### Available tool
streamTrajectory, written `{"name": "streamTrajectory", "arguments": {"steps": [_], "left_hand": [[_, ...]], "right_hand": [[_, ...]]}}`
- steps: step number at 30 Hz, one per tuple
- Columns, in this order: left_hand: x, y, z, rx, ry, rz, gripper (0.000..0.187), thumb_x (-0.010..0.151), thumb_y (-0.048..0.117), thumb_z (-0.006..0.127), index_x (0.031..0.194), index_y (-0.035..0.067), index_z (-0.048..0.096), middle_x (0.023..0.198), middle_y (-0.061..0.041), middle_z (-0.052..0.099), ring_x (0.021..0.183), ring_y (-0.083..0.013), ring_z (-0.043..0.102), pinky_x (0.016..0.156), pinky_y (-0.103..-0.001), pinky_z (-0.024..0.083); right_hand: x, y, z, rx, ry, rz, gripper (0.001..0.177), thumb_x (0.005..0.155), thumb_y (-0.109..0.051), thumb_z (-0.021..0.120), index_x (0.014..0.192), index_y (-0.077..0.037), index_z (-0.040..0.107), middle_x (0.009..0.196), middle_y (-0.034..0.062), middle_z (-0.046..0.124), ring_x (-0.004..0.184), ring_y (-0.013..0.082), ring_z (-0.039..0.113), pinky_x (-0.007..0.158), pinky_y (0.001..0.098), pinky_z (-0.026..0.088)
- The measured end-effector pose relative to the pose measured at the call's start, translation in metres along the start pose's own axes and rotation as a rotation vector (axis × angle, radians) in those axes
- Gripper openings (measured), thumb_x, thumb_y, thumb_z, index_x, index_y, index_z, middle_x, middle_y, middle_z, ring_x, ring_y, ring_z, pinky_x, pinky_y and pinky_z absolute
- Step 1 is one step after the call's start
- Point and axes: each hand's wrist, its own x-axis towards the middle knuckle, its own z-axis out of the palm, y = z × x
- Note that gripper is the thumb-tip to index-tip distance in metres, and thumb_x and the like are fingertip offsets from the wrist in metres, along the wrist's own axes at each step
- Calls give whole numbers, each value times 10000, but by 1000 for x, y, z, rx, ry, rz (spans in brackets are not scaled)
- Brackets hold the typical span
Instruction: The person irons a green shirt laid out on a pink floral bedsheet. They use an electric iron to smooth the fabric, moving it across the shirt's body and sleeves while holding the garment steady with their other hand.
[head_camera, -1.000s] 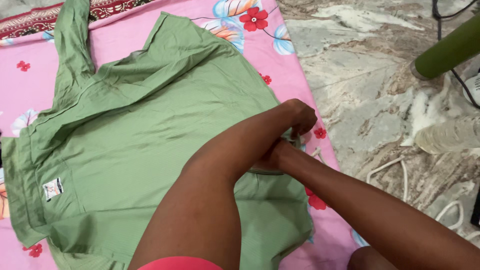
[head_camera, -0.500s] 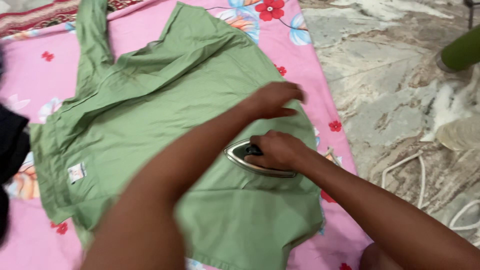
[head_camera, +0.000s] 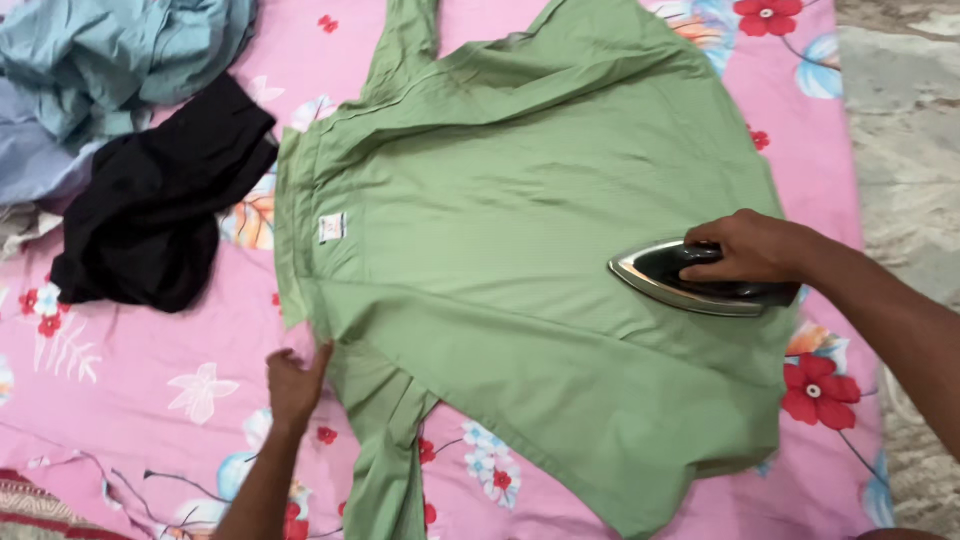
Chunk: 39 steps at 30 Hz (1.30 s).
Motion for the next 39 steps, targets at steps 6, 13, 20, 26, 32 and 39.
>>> {"name": "streamTrajectory", "arguments": {"steps": [6,13,20,26,32,39], "left_hand": [[-27,12,-11,-144,-549,-332,588,809,488,797,902,-84,701,678,-94,632,573,-187,573,542,-331,471],[-45,10,-21,-610,-602,-540,368,914,371,722,862,16,640,593,-19,476,466,-127,370,434,-305,283],[-57,-3,-17,-546,-667,-515,335,931,331,722,914,0,673,703,-19,589,589,-109,532,547,-256,426],[-65,-16,-12,-615,-602,-601,294,939,330,714,940,39,672,754,-13,615,655,-107,574,618,-250,489],[-70,-20,-19,-672,-610,-576,290,937,328,731,881,62,629,679,9,560,607,-89,533,591,-242,468],[-72,-3,-25,-669,-608,-561,276,923,321,734,845,73,642,646,35,547,569,-68,517,571,-225,451]], "right_hand": [[-3,-23,3,-58,35,15,510,827,-532,711,1141,-130,722,954,177,776,887,371,743,818,462,584],[-21,-33,4,-99,-44,-50,456,819,-500,708,1099,-140,707,873,181,757,817,380,731,777,483,575],[-26,-73,17,-159,-128,-147,424,854,-500,683,1080,-142,704,886,160,758,857,371,718,786,501,551],[-40,-91,23,-212,-176,-172,440,839,-505,685,1146,-190,688,912,160,752,882,380,708,802,497,550],[-27,-93,27,-81,-11,-51,479,828,-524,700,1099,-129,722,875,177,762,825,375,735,774,484,568],[26,-128,22,-155,-45,-157,536,838,-578,685,1095,-108,725,898,180,759,858,375,727,784,480,566]]}}
